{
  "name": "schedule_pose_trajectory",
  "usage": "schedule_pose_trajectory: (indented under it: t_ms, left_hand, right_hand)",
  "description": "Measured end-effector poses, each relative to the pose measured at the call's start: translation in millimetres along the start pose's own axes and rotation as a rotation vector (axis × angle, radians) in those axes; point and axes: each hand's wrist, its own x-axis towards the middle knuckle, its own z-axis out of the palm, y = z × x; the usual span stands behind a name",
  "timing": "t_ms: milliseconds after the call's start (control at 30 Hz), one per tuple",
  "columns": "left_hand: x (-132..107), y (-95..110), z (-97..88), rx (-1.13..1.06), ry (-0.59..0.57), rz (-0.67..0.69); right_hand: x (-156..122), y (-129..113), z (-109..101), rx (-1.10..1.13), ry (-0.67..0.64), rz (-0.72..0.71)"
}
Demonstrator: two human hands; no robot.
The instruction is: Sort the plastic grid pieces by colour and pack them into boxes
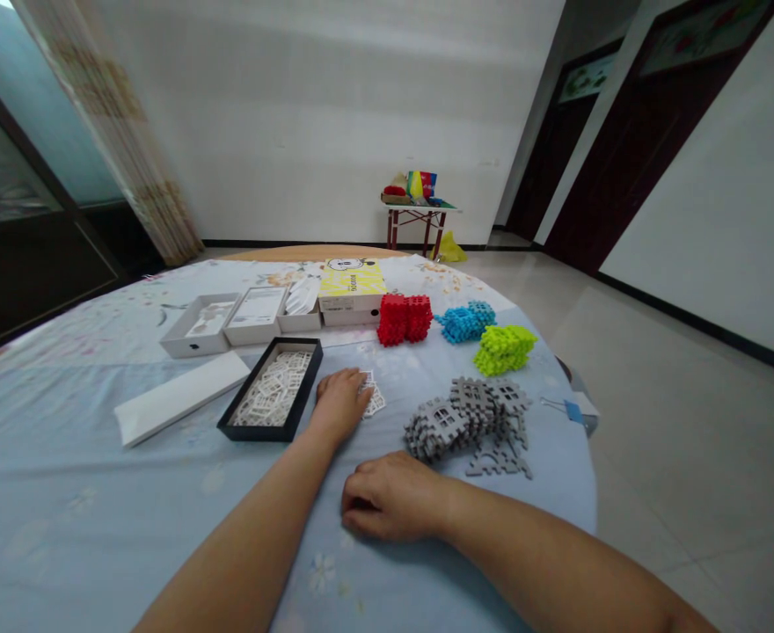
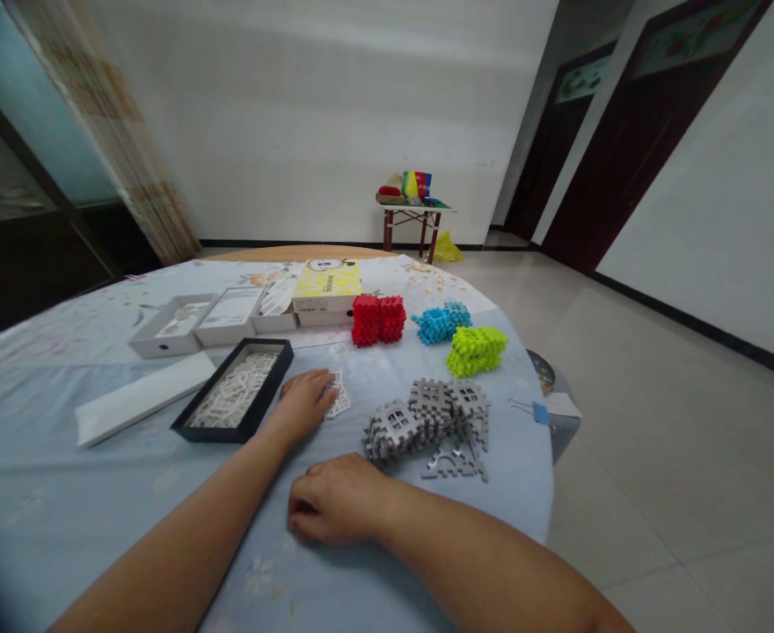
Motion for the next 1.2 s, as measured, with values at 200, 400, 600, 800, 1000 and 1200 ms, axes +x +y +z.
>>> schedule_pose_trajectory:
  t_ms: [200,400,600,800,1000,1200]
  left_hand:
    - [-2,2,-7.0,-0.036,-0.011,0.018]
    - [1,5,-2.4,-0.063,-0.063,0.075]
    - [0,3,-5.2,-0.053,-0.147,0.195]
    - [-7,2,-13.7,-0.029,-0.152,0.192]
    - [-11,2,-18.0,-0.025,-0.193,0.231]
    - [-8,-1,-19.2,-0.068,-0.21,0.245]
  right_hand:
    - [0,0,0,-0.012,0.005,-0.001]
    - [0,0,0,-0.011,0.007,0.004]
    - [0,0,-1,-0.007,0.007,0.003]
    - [0,-1,-1,-0.009,0.002,0.012]
    - [0,-1,0,-0.022,0.005,0.009]
    - [0,0,1,-0.018,0.003,0.014]
